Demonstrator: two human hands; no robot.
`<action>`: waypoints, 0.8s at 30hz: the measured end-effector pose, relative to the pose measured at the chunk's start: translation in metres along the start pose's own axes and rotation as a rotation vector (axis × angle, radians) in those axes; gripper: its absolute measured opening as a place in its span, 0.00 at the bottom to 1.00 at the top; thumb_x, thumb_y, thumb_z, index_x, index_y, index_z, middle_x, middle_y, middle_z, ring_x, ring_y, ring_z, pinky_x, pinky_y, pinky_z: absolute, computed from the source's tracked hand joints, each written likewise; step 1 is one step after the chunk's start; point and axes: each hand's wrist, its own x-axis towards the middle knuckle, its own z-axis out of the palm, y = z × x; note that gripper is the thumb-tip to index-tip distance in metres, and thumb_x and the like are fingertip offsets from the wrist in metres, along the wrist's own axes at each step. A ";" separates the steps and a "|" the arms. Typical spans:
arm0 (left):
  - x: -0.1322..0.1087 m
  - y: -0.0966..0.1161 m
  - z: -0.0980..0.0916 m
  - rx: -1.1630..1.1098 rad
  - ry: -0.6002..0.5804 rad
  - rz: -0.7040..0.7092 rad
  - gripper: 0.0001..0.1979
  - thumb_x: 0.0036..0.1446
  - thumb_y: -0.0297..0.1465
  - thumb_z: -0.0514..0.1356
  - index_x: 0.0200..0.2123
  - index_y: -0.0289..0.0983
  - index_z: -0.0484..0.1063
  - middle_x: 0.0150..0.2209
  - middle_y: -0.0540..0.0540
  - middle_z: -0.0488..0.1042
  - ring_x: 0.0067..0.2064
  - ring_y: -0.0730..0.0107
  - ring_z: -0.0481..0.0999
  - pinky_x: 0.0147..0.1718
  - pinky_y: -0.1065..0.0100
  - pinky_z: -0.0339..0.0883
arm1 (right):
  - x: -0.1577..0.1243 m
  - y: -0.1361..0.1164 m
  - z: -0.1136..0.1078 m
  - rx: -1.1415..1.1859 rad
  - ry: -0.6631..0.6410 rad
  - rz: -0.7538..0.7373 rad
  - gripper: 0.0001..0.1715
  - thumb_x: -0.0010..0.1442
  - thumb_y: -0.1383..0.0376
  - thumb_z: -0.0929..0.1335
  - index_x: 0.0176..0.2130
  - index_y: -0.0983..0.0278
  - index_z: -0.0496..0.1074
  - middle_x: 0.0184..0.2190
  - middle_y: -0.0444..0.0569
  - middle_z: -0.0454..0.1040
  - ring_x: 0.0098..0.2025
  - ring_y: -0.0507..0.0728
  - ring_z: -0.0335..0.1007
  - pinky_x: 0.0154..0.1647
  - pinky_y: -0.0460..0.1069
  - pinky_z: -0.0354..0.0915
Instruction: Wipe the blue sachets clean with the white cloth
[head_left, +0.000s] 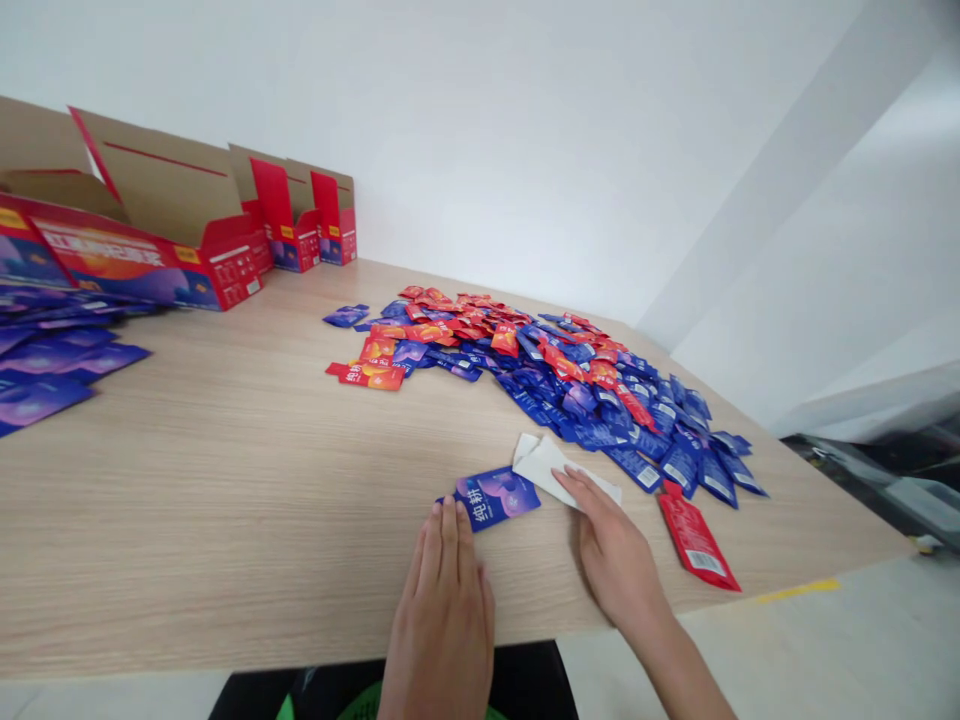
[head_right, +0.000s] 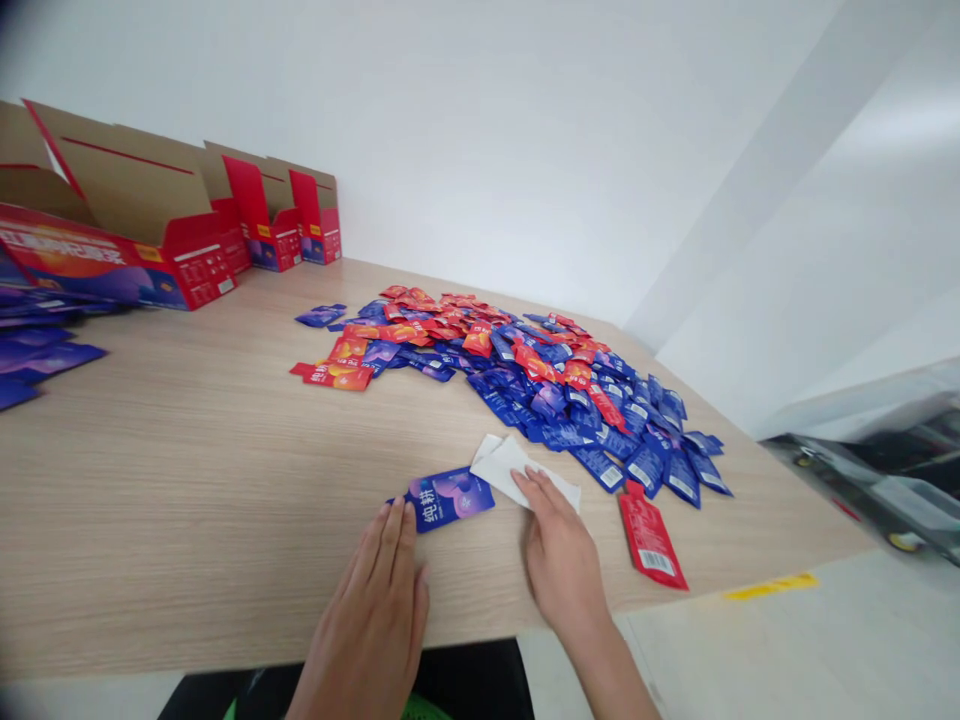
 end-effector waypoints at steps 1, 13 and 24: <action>0.000 0.000 0.000 0.000 0.010 -0.012 0.26 0.64 0.24 0.52 0.63 0.20 0.68 0.64 0.28 0.73 0.66 0.49 0.73 0.60 0.56 0.75 | -0.001 -0.003 -0.001 0.019 0.032 0.026 0.35 0.67 0.75 0.58 0.66 0.59 0.73 0.68 0.51 0.71 0.70 0.62 0.66 0.73 0.66 0.61; -0.003 -0.013 -0.001 -0.096 -0.116 0.067 0.26 0.64 0.25 0.52 0.64 0.26 0.69 0.62 0.30 0.75 0.64 0.49 0.75 0.62 0.53 0.72 | -0.010 -0.087 0.035 0.161 -0.147 -0.314 0.46 0.57 0.83 0.59 0.67 0.55 0.71 0.70 0.46 0.68 0.73 0.57 0.60 0.75 0.61 0.58; 0.001 -0.008 0.001 0.004 0.002 0.043 0.24 0.65 0.27 0.51 0.60 0.24 0.72 0.61 0.33 0.77 0.63 0.53 0.76 0.58 0.59 0.75 | -0.010 -0.020 -0.003 0.077 0.090 0.042 0.32 0.69 0.71 0.59 0.66 0.54 0.73 0.68 0.47 0.71 0.70 0.62 0.66 0.71 0.67 0.62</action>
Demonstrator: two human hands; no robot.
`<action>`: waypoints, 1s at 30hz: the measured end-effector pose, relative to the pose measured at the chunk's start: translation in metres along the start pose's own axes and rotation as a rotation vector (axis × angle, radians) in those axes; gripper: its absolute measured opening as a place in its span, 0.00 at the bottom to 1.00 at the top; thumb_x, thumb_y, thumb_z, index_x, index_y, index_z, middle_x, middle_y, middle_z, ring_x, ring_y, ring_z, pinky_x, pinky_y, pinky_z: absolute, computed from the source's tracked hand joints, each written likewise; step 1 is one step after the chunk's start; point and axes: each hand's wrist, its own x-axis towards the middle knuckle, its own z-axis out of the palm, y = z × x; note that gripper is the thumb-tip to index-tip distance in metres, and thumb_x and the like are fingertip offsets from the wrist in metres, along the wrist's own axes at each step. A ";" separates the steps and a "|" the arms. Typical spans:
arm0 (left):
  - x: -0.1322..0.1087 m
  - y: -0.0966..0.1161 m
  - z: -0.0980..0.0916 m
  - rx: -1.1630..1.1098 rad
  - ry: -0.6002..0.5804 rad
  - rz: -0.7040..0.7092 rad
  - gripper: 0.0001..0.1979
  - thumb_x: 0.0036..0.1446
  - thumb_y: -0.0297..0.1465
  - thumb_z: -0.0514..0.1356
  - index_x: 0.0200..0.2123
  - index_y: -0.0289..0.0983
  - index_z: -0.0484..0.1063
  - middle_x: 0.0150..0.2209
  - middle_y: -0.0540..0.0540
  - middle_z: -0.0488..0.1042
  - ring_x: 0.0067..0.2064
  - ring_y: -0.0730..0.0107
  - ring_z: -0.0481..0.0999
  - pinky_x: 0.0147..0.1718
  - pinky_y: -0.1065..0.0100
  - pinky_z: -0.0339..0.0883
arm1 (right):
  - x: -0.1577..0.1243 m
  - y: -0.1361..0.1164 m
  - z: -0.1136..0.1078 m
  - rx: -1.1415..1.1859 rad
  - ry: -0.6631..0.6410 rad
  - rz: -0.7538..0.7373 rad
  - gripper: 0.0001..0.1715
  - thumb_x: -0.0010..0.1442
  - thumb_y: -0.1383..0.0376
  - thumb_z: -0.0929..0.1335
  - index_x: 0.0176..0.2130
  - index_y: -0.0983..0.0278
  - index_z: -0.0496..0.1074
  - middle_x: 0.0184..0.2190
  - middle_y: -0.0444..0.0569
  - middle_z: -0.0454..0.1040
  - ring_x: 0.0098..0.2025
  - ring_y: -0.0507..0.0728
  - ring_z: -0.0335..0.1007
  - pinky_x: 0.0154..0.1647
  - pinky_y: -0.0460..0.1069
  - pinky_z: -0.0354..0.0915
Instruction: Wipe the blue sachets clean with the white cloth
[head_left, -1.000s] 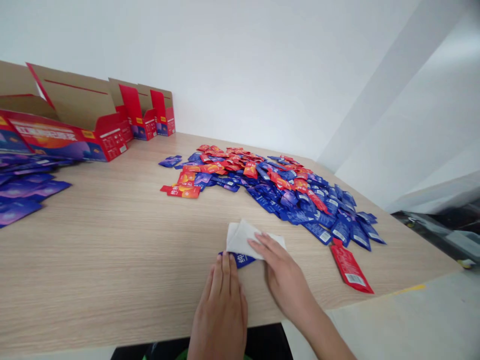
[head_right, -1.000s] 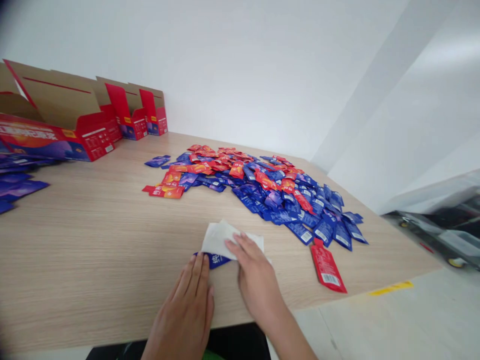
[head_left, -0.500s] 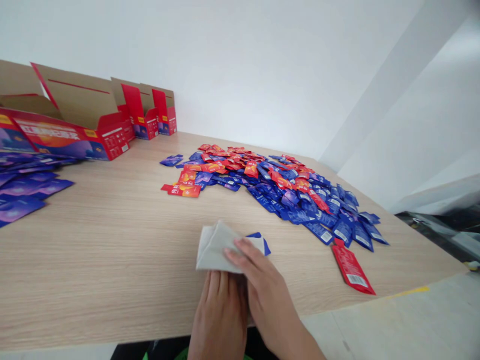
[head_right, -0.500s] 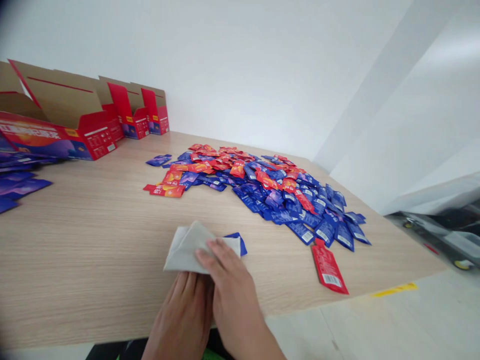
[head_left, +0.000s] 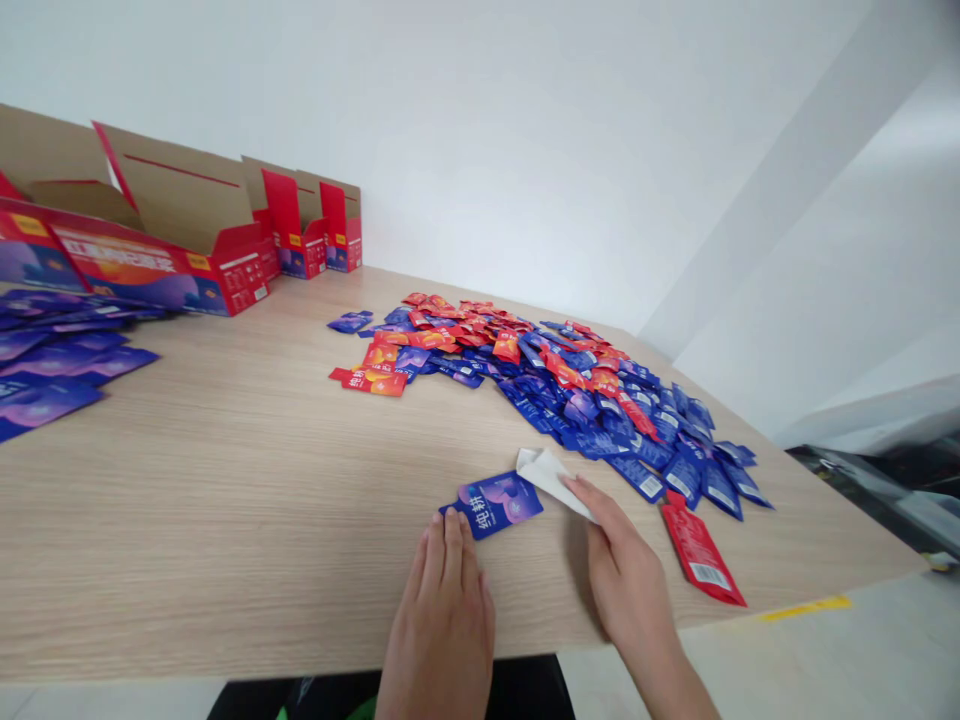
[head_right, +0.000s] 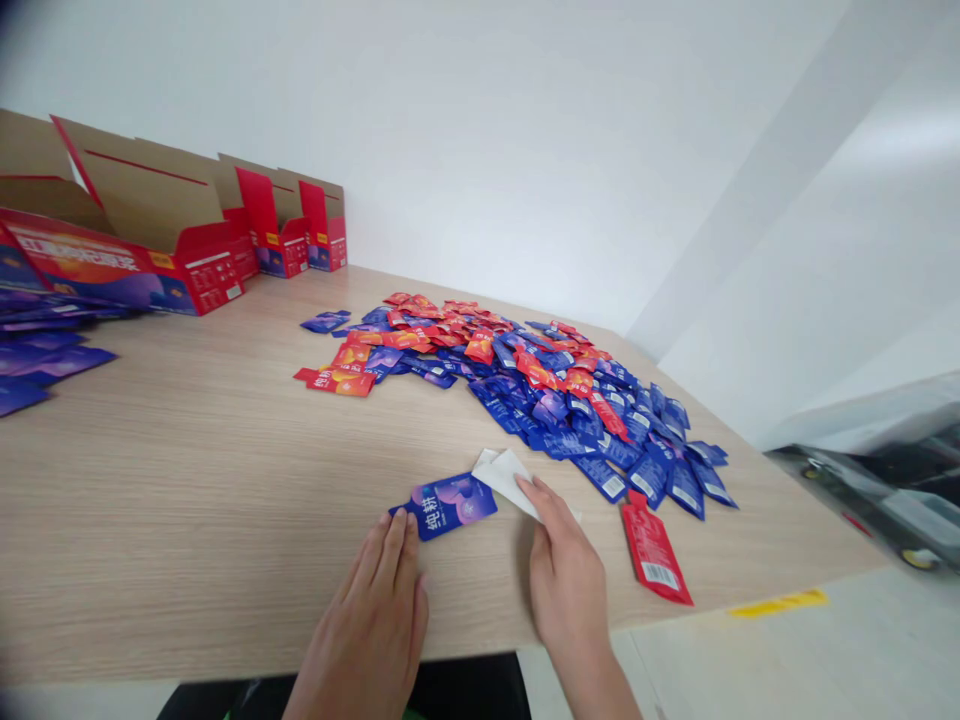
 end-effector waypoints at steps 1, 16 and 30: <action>0.000 -0.001 0.001 0.010 -0.004 0.028 0.23 0.65 0.28 0.52 0.59 0.24 0.74 0.61 0.33 0.77 0.63 0.51 0.76 0.58 0.59 0.75 | -0.001 -0.013 0.005 0.055 0.012 -0.044 0.32 0.70 0.71 0.58 0.66 0.52 0.72 0.68 0.46 0.70 0.70 0.61 0.66 0.72 0.65 0.62; 0.007 0.006 -0.004 -0.051 0.025 -0.032 0.23 0.63 0.28 0.52 0.53 0.21 0.78 0.57 0.29 0.79 0.59 0.47 0.79 0.57 0.55 0.77 | 0.010 0.015 0.004 -0.128 -0.094 -0.036 0.36 0.64 0.76 0.59 0.65 0.58 0.74 0.68 0.49 0.71 0.70 0.62 0.66 0.71 0.64 0.63; 0.004 -0.004 -0.008 0.000 -0.060 0.073 0.22 0.64 0.27 0.52 0.56 0.25 0.76 0.56 0.32 0.80 0.59 0.50 0.79 0.58 0.57 0.76 | -0.002 -0.051 0.046 0.063 -0.164 -0.310 0.39 0.62 0.80 0.59 0.65 0.56 0.74 0.68 0.47 0.71 0.71 0.58 0.64 0.73 0.60 0.61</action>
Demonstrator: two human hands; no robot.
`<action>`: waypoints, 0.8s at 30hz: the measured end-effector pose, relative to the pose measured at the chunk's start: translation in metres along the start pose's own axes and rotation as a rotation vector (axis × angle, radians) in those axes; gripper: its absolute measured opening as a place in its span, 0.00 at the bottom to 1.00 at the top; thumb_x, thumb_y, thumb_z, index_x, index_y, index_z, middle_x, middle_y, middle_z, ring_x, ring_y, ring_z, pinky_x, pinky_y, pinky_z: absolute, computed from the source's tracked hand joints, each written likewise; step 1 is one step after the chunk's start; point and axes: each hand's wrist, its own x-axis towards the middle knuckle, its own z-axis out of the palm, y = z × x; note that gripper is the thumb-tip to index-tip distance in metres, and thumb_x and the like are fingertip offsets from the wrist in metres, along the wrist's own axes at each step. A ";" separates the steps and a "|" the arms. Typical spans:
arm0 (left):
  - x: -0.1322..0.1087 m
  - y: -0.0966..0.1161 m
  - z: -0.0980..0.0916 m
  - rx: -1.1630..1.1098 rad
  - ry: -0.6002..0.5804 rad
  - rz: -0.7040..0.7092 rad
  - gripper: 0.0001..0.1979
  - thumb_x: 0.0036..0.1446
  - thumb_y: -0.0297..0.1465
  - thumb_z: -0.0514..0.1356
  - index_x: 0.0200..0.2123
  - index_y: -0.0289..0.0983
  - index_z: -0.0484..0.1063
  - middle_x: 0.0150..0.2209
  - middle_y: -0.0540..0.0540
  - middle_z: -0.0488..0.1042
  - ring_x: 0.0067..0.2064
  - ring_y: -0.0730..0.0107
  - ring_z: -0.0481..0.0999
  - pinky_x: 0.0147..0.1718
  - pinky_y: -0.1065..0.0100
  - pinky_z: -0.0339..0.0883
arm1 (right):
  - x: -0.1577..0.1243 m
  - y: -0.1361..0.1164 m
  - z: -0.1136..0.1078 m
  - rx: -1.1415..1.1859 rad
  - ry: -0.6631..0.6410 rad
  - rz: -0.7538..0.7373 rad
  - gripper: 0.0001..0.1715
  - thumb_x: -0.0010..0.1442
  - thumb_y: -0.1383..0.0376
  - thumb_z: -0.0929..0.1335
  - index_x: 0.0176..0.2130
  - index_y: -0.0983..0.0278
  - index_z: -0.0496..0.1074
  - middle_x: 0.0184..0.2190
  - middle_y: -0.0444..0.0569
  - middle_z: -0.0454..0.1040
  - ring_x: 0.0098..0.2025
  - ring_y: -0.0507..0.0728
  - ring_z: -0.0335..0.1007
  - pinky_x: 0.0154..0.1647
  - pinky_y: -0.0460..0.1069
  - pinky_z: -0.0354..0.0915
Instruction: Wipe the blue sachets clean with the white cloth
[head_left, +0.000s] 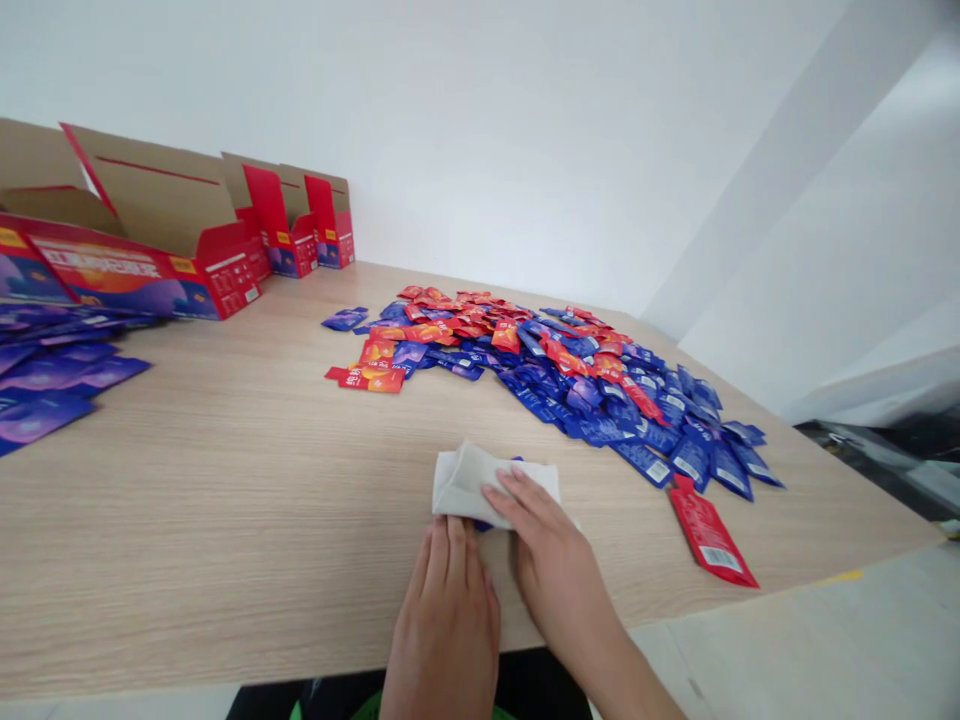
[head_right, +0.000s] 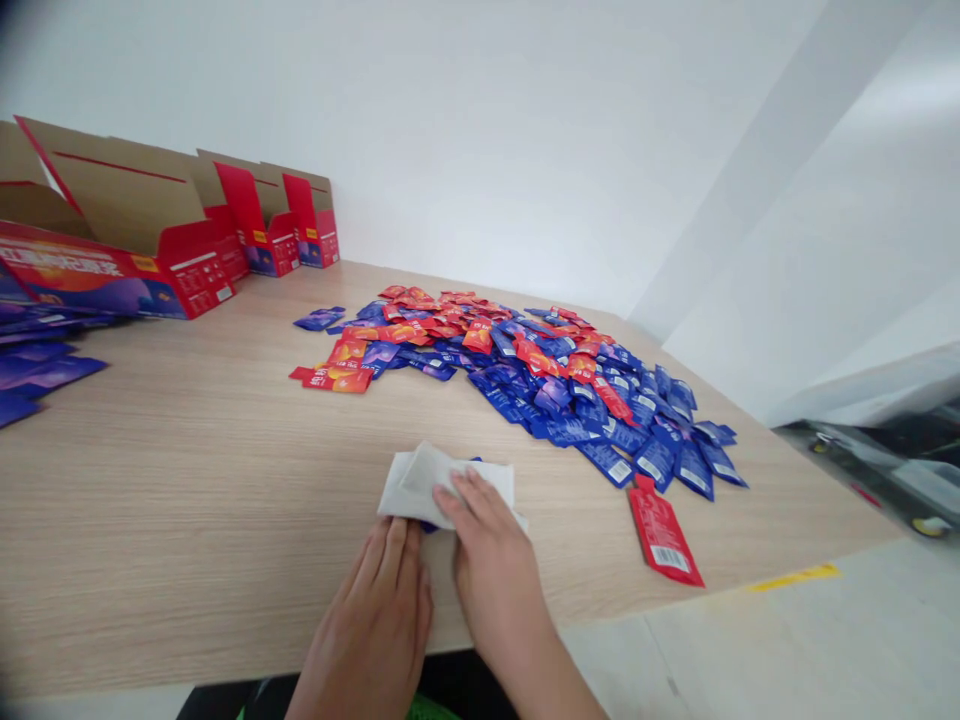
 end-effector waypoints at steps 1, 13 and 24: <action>0.000 0.000 0.000 0.015 0.017 0.015 0.23 0.64 0.27 0.52 0.56 0.23 0.76 0.58 0.31 0.79 0.60 0.49 0.78 0.58 0.57 0.76 | -0.002 0.011 -0.006 -0.036 0.011 0.049 0.39 0.62 0.79 0.59 0.65 0.56 0.74 0.68 0.47 0.71 0.71 0.58 0.64 0.73 0.61 0.61; -0.014 -0.001 0.016 0.021 0.044 -0.078 0.26 0.65 0.29 0.54 0.64 0.24 0.68 0.66 0.33 0.72 0.68 0.51 0.70 0.61 0.58 0.72 | -0.012 0.038 -0.040 -0.018 0.279 0.301 0.32 0.67 0.71 0.59 0.64 0.56 0.74 0.65 0.48 0.74 0.67 0.61 0.70 0.69 0.64 0.66; -0.009 -0.003 0.005 0.004 -0.031 -0.039 0.23 0.66 0.28 0.51 0.60 0.27 0.73 0.61 0.33 0.76 0.64 0.50 0.74 0.59 0.55 0.73 | 0.003 0.017 -0.010 -0.071 -0.005 0.006 0.40 0.62 0.80 0.58 0.64 0.57 0.75 0.67 0.48 0.73 0.71 0.59 0.64 0.73 0.65 0.61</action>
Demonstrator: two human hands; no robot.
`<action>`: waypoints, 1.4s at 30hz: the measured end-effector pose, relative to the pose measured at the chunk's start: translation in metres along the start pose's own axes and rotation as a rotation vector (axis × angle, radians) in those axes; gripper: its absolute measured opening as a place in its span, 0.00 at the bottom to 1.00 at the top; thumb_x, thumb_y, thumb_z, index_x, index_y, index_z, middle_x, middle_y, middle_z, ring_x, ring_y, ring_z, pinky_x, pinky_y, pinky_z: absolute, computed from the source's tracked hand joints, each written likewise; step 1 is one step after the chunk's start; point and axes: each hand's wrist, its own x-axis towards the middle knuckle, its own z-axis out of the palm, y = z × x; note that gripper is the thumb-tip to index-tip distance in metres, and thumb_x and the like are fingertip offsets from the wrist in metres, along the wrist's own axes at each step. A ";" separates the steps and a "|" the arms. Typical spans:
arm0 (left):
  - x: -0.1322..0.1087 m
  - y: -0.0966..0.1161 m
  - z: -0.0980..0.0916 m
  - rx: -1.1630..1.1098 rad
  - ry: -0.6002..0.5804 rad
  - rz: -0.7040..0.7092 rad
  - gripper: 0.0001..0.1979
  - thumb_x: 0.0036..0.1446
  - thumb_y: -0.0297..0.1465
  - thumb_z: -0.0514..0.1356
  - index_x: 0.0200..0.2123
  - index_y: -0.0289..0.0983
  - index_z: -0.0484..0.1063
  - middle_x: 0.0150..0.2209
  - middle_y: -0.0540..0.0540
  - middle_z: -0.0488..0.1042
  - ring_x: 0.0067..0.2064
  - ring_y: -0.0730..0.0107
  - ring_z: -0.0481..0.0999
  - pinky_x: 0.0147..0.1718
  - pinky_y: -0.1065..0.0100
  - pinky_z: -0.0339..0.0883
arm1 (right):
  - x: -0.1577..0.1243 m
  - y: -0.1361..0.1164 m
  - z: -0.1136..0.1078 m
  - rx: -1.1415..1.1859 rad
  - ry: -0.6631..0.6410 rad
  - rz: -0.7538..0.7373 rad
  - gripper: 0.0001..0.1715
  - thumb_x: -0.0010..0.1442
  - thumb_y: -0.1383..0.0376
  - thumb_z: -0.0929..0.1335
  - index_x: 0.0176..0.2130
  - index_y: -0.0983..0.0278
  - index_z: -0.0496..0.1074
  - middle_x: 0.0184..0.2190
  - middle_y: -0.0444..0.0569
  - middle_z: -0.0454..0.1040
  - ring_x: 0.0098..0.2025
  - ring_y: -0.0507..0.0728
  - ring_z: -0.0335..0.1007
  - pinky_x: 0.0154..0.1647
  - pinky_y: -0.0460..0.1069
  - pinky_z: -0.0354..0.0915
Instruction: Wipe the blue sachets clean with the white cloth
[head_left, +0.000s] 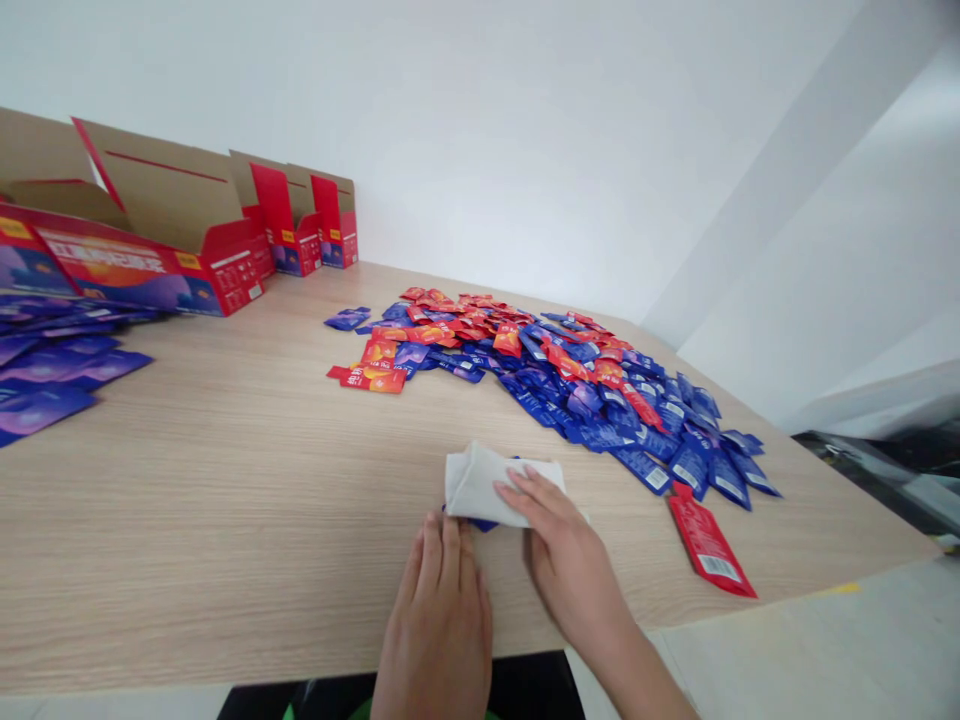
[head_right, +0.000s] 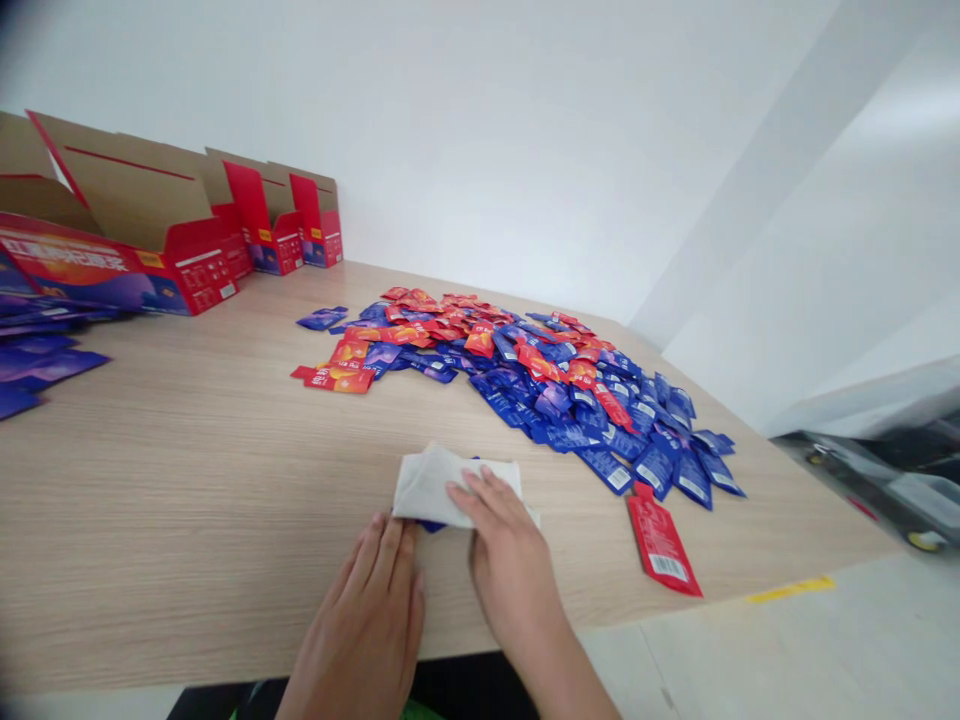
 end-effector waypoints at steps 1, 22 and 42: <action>0.000 0.000 0.000 0.012 0.021 -0.005 0.24 0.66 0.28 0.51 0.61 0.26 0.73 0.62 0.34 0.76 0.65 0.50 0.73 0.59 0.56 0.73 | -0.003 0.013 -0.007 -0.036 0.017 0.062 0.39 0.62 0.79 0.58 0.64 0.57 0.75 0.66 0.49 0.73 0.71 0.60 0.65 0.72 0.64 0.62; 0.004 0.000 -0.003 -0.003 0.025 0.029 0.28 0.62 0.30 0.54 0.64 0.28 0.70 0.62 0.33 0.76 0.63 0.46 0.75 0.60 0.54 0.73 | 0.005 -0.057 0.002 0.155 -0.034 -0.008 0.24 0.71 0.73 0.64 0.60 0.54 0.75 0.45 0.50 0.77 0.46 0.59 0.77 0.48 0.52 0.76; 0.004 0.004 0.002 0.089 0.013 0.032 0.24 0.62 0.29 0.52 0.56 0.27 0.78 0.58 0.32 0.79 0.60 0.45 0.78 0.58 0.53 0.75 | 0.014 -0.028 -0.015 0.128 -0.101 -0.115 0.26 0.71 0.71 0.62 0.63 0.55 0.75 0.49 0.51 0.80 0.51 0.59 0.78 0.53 0.52 0.75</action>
